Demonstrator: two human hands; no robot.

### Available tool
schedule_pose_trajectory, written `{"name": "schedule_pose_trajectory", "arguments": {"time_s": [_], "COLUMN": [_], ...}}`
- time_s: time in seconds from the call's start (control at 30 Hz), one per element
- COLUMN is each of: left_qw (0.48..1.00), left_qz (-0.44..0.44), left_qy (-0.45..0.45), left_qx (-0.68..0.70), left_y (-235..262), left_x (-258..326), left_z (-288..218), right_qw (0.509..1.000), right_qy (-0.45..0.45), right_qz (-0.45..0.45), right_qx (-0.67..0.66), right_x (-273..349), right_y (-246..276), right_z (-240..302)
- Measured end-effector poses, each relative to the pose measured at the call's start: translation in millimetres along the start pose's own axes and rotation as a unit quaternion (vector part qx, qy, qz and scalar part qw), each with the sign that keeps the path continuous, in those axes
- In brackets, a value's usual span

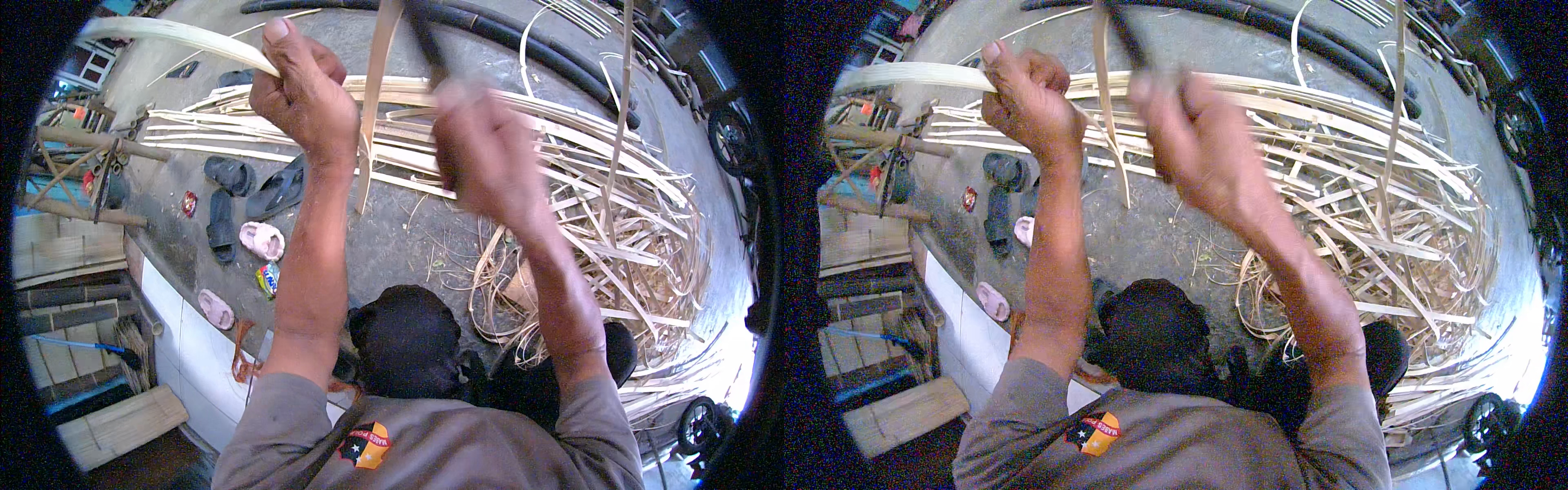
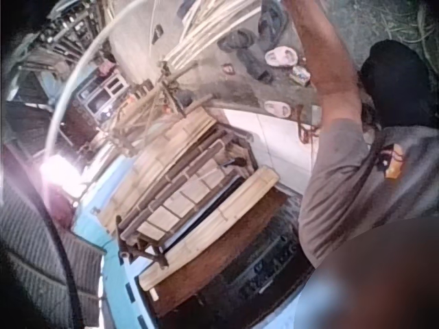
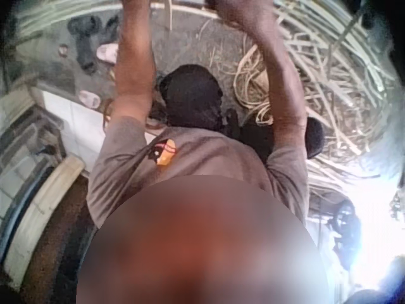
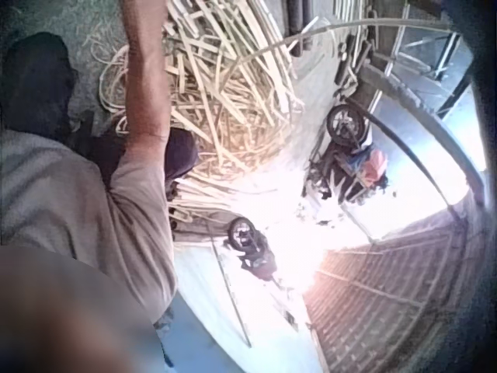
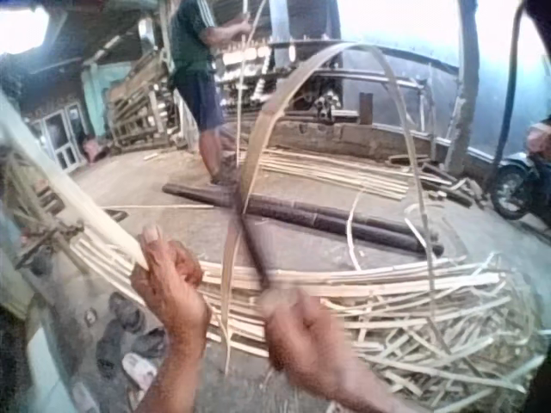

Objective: The person sits on the floor and uses a curved knife to split long bamboo strips into thinner pieces. They repeatedly hold a strip, draw the knife along its length to peel off a thin layer, and drop the finished pieces onto a growing pile.

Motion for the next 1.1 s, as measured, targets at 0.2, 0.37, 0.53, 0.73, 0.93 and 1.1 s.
{"name": "schedule_pose_trajectory", "arguments": {"time_s": [0.2,0.37,0.53,0.73,0.93,1.1], "left_qw": [0.997,0.998,0.999,0.999,0.999,1.0], "left_qz": [-0.053,-0.052,-0.027,-0.012,-0.046,-0.027], "left_qy": [0.049,0.002,0.014,0.008,0.002,-0.002], "left_qx": [0.025,0.021,0.04,0.037,0.028,0.004], "left_y": [22,40,49,41,48,45], "left_x": [6,-1,-8,-4,2,2], "left_z": [2,-14,-14,-17,-26,-29], "right_qw": [0.937,0.951,0.936,0.982,0.952,0.982], "right_qy": [-0.16,-0.196,-0.281,-0.111,-0.247,-0.101], "right_qz": [0.167,0.216,0.201,0.109,0.18,0.124], "right_qx": [0.261,0.102,-0.073,-0.111,-0.014,0.104], "right_x": [11,17,33,8,31,17], "right_y": [-76,-98,-106,-74,-116,-89], "right_z": [-98,-174,-153,-88,-135,-98]}}
Point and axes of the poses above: each hand's wrist, its own x-axis away from the middle knuckle, its own y-axis out of the back of the hand, z = x × y, the point moved 10 cm from there along -x, towards the middle knuckle, and after that the axes turned 4 degrees about z, right-handed, at the moved point
